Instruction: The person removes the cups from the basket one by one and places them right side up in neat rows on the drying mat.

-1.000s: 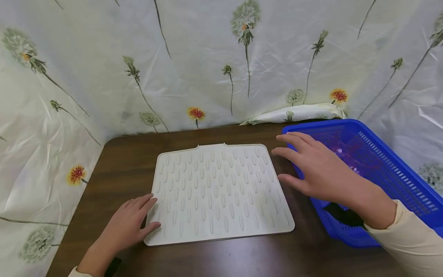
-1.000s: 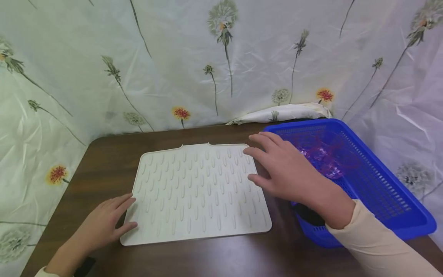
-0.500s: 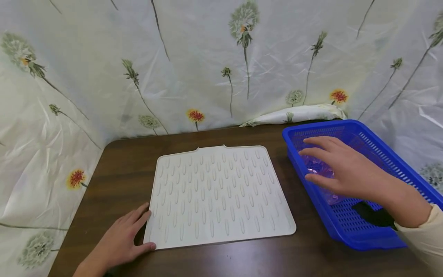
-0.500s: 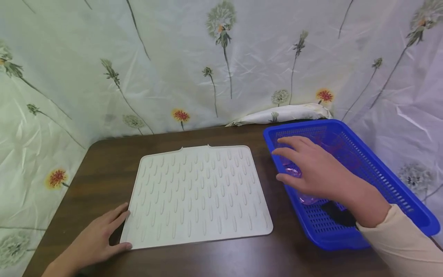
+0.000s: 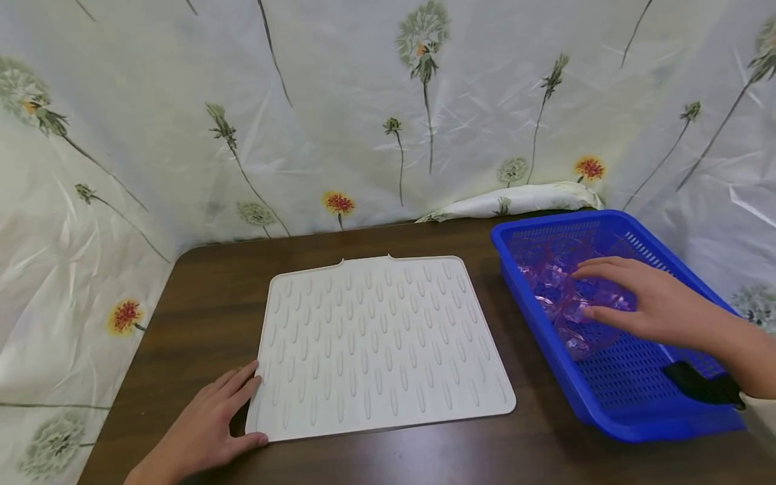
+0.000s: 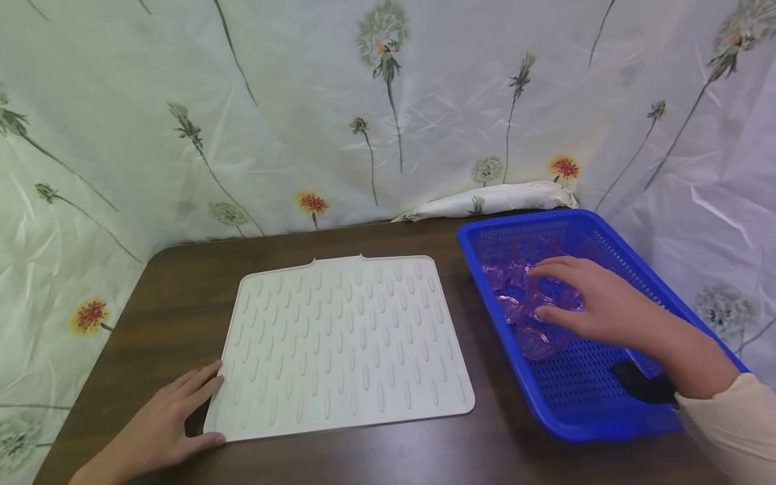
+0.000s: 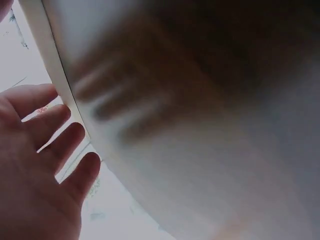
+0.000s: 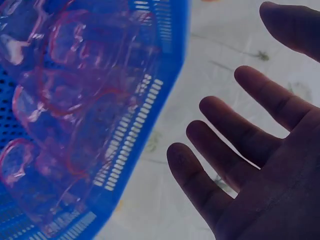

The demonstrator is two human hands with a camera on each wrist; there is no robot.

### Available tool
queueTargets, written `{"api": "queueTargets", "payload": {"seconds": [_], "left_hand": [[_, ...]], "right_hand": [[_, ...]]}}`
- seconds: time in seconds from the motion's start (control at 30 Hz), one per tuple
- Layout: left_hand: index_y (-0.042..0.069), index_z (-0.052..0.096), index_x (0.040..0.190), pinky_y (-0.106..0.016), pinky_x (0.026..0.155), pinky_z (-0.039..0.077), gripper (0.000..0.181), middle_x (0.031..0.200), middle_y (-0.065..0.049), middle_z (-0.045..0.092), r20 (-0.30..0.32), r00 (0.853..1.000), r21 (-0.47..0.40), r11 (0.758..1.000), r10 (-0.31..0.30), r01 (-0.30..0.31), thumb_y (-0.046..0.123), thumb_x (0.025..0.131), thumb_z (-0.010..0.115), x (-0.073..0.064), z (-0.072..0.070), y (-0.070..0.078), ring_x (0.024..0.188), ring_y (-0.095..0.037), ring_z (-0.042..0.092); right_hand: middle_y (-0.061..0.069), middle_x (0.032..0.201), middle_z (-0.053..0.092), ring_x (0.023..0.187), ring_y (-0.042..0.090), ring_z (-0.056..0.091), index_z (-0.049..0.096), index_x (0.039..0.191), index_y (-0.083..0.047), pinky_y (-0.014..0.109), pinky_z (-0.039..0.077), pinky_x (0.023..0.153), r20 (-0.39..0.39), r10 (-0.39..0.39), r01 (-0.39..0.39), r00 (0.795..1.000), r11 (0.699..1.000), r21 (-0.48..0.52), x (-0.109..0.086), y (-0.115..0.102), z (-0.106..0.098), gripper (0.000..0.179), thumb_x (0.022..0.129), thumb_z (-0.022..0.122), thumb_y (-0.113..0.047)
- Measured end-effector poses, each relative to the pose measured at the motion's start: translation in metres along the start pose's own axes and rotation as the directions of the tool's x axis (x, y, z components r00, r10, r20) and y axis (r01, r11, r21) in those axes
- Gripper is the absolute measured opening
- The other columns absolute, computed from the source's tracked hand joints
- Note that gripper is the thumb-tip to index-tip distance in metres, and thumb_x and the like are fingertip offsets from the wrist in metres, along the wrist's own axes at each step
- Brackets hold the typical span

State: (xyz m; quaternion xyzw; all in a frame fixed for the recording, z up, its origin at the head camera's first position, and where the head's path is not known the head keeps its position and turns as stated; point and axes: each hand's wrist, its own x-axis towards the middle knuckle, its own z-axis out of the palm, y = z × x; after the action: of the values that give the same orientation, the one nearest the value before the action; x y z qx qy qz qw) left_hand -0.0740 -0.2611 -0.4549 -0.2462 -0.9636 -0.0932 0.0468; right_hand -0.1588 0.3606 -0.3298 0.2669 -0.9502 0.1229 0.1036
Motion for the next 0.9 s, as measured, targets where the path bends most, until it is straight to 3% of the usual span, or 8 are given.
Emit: {"api": "queueTargets", "payload": {"seconds": [0.1,0.2,0.27,0.4,0.63,0.9], "left_hand": [[0.005,0.061,0.134,-0.047,0.09,0.054,0.086,0.15,-0.012,0.05,0.019,1.0,0.009,1.0,-0.014,0.013,0.063,0.073,0.077,0.0,0.0,0.002,0.122,-0.031,0.06],[0.005,0.06,0.135,-0.044,0.089,0.054,0.087,0.152,-0.012,0.049,0.035,0.999,0.012,1.0,-0.027,0.027,0.063,0.073,0.078,0.001,-0.001,0.004,0.124,-0.028,0.059],[0.006,0.06,0.135,-0.045,0.09,0.054,0.086,0.152,-0.013,0.047,0.047,0.998,0.006,0.999,-0.035,0.035,0.062,0.073,0.078,0.002,-0.001,0.004,0.126,-0.029,0.058],[0.007,0.061,0.135,-0.047,0.092,0.053,0.084,0.153,-0.015,0.046,0.064,0.997,-0.023,0.999,-0.048,0.049,0.062,0.073,0.078,0.003,-0.001,0.003,0.128,-0.031,0.056],[0.009,0.063,0.133,-0.049,0.093,0.052,0.085,0.152,-0.014,0.047,0.068,0.995,-0.039,0.996,-0.072,0.075,0.066,0.072,0.077,0.002,-0.002,0.002,0.127,-0.032,0.056],[0.007,0.062,0.134,-0.051,0.095,0.051,0.085,0.152,-0.016,0.047,0.077,0.995,-0.048,0.997,-0.064,0.068,0.064,0.073,0.077,0.003,-0.002,0.004,0.127,-0.034,0.056]], "right_hand": [[0.007,0.121,0.069,0.115,0.01,0.054,0.065,0.122,-0.019,0.001,0.027,0.094,-0.016,0.024,-0.024,1.0,1.0,-0.013,-0.01,0.007,0.002,0.055,0.072,0.087,-0.021],[0.006,0.119,0.069,0.104,-0.014,0.046,0.065,0.122,-0.021,0.012,0.042,0.079,-0.008,0.076,-0.076,0.997,0.997,-0.01,-0.018,0.011,0.004,0.055,0.072,0.088,-0.02],[0.006,0.12,0.069,0.103,-0.021,0.039,0.064,0.124,-0.021,0.02,0.047,0.071,0.015,0.116,-0.116,0.993,0.993,0.0,-0.022,0.012,0.005,0.055,0.074,0.087,-0.021],[0.008,0.12,0.069,0.101,-0.022,0.039,0.063,0.127,-0.017,0.028,0.052,0.068,0.064,0.146,-0.148,0.987,0.989,0.028,-0.028,0.016,0.01,0.054,0.078,0.085,-0.024],[0.004,0.118,0.069,0.101,-0.018,0.048,0.061,0.128,-0.015,0.026,0.053,0.072,0.092,0.118,-0.125,0.989,0.99,0.066,-0.033,0.023,0.015,0.056,0.078,0.085,-0.021],[0.01,0.121,0.068,0.099,-0.01,0.055,0.059,0.131,-0.009,0.029,0.054,0.072,0.174,0.137,-0.152,0.975,0.985,0.077,-0.036,0.03,0.016,0.06,0.078,0.084,-0.024]]}}
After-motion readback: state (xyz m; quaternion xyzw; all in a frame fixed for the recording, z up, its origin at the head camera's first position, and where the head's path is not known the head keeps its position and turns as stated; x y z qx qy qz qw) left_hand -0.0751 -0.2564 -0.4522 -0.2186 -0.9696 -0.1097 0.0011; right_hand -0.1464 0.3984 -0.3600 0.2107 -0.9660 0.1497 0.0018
